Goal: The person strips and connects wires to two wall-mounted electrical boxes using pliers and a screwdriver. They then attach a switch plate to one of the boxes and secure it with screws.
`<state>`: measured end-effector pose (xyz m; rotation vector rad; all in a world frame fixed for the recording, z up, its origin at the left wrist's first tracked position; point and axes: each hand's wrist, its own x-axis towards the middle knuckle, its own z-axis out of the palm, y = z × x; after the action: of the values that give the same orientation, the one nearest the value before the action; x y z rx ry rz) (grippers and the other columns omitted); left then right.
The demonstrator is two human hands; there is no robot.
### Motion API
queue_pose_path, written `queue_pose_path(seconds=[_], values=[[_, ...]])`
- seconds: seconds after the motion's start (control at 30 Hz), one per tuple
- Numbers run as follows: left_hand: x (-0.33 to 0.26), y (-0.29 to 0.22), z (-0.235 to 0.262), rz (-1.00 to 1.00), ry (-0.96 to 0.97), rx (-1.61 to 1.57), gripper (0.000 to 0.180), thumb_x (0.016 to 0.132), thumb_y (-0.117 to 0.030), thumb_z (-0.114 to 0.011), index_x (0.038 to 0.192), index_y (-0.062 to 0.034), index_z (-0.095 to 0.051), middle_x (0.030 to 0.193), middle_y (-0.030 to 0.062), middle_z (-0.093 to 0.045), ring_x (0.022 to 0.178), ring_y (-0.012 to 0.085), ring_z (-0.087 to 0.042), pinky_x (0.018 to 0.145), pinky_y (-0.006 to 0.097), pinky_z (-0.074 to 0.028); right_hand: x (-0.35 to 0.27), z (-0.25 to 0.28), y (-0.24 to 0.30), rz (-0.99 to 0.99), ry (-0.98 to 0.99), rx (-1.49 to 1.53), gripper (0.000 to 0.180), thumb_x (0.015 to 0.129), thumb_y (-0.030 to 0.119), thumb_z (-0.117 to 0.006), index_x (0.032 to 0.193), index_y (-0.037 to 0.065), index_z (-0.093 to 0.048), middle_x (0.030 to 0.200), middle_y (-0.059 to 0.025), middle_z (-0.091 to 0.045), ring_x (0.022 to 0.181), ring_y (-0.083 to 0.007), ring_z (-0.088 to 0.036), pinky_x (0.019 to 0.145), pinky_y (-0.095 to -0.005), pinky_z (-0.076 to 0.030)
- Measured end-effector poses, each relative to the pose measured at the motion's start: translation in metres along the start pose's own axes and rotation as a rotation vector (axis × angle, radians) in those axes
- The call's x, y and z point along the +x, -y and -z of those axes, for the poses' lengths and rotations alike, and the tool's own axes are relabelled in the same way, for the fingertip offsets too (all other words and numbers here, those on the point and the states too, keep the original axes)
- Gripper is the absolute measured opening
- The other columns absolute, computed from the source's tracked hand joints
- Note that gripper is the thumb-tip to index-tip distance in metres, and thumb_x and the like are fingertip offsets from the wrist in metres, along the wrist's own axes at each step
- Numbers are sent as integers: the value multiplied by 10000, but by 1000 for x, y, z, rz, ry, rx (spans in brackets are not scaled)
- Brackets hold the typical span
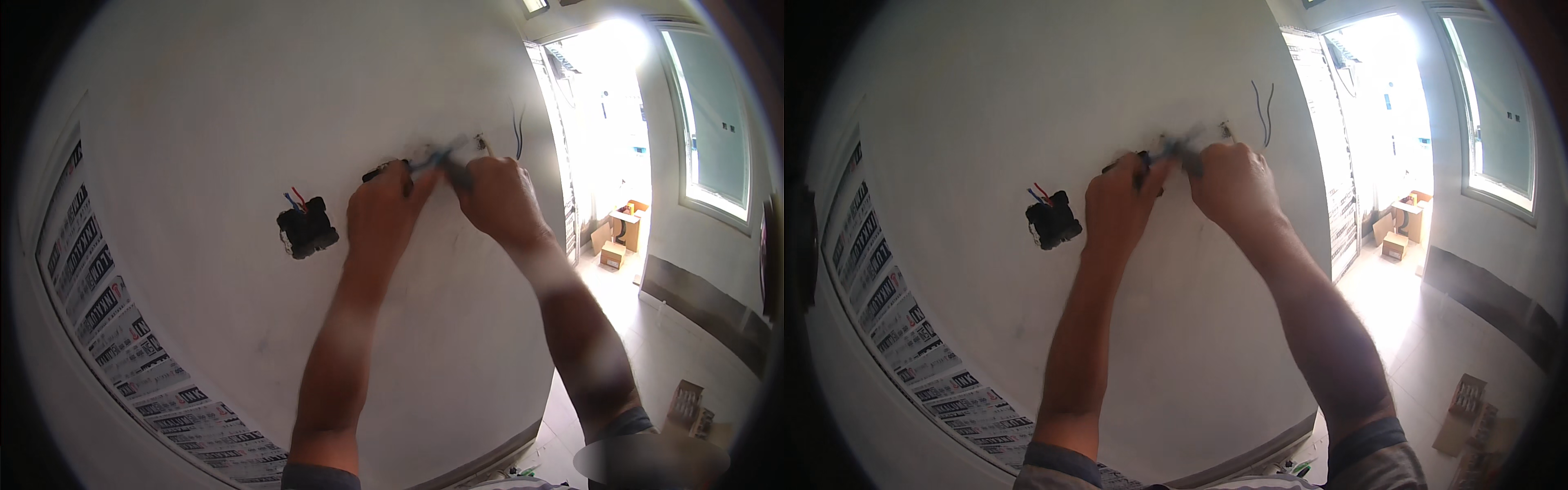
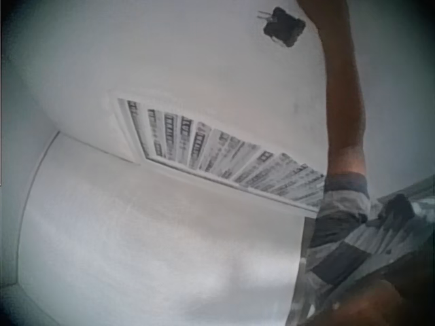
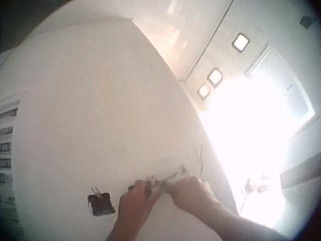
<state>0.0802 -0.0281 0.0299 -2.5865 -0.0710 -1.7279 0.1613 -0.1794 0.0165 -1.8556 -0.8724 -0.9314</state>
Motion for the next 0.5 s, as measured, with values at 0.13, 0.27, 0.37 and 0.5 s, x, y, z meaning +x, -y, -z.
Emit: queue_pose_path(seconds=[0.13,0.27,0.37,0.5], values=[[0,6,-2,10,-11,-43,310,982,-337,-744,984,-44,-641,681,114,-669,655,336,-709,612,426,-556,-9,26,29,-1,-90,213,359,970,299,-701,791,-13,-711,774,-226,-703,779,-403,-727,769,-488,-572],[-23,-4,28,20,-191,-384,198,965,-191,-754,1058,-19,-725,853,127,-717,691,268,-724,640,391,-575,-10,65,22,-104,-28,224,402,978,317,-698,770,-28,-682,734,-223,-673,705,-390,-688,700,-477,-533],[-31,-3,54,42,-186,-434,184,962,-109,-737,1111,-2,-745,1027,147,-731,740,229,-735,659,363,-583,-22,79,7,-177,42,234,406,975,331,-707,779,-24,-685,695,-215,-646,650,-366,-643,658,-467,-500],[-26,29,41,-239,-175,-269,166,980,-94,-707,1105,9,-738,1061,128,-736,774,178,-733,634,301,-570,-33,70,-14,-253,159,363,406,966,346,-726,791,-19,-695,662,-196,-622,618,-325,-601,646,-453,-483]])
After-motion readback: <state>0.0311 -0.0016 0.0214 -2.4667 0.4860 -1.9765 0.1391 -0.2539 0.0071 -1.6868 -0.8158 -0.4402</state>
